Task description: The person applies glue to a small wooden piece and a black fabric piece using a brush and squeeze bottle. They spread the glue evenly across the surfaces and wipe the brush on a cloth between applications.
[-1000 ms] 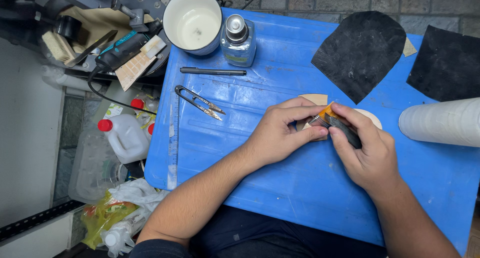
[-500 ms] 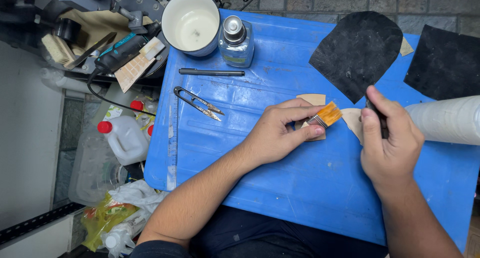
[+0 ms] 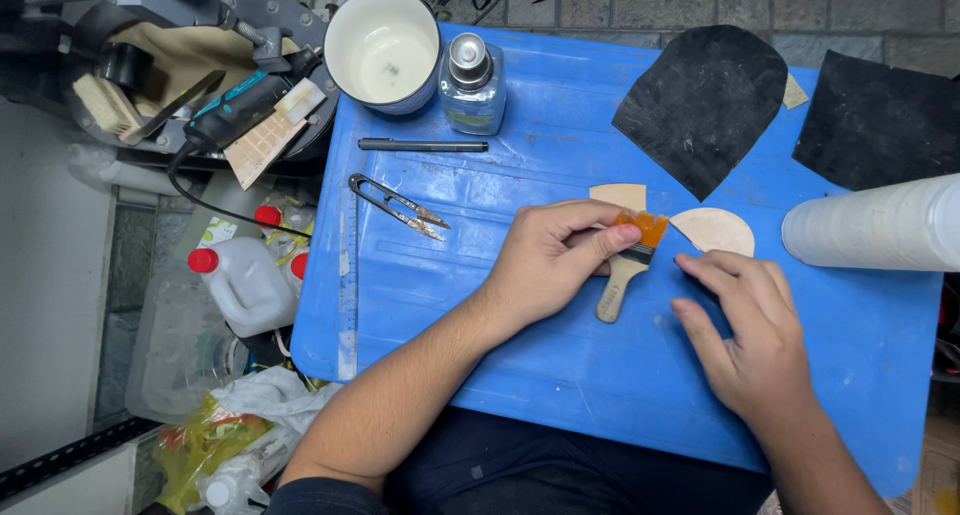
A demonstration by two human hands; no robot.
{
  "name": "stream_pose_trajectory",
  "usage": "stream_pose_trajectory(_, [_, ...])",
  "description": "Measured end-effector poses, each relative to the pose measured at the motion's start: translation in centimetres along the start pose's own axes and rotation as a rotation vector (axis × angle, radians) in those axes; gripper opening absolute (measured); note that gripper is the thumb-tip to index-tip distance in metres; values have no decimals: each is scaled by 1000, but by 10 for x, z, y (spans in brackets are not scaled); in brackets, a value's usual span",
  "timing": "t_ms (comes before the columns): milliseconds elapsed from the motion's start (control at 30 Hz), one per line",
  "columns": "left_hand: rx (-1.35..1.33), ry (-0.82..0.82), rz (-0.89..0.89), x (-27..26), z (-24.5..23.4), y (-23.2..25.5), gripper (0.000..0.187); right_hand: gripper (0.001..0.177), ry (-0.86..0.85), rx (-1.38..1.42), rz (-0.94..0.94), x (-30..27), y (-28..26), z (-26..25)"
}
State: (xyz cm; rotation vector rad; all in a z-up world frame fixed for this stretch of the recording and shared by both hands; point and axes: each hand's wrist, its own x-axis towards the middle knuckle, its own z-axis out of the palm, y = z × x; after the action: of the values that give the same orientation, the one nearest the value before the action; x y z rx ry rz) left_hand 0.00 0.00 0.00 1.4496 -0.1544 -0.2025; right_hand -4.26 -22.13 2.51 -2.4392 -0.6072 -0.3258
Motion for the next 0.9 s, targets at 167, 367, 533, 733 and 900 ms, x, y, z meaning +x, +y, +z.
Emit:
stream_pose_trajectory(167, [5, -76, 251, -4, 3, -1, 24, 31, -23, 736, 307, 7, -7, 31])
stream_pose_trajectory(367, [29, 114, 125, 0, 2, 4, 17, 24, -75, 716, 337, 18, -9, 41])
stream_pose_trajectory(533, [180, 183, 153, -8, -1, 14, 13, 25, -62, 945, 358, 32, -7, 47])
stream_pose_trajectory(733, [187, 242, 307, -19, -21, 12, 11, 19, -192, 1065, 290, 49, 5, 60])
stream_pose_trajectory(900, [-64, 263, 122, -41, -21, 10, 13, 8, -168, 1411, 419, 57, -10, 77])
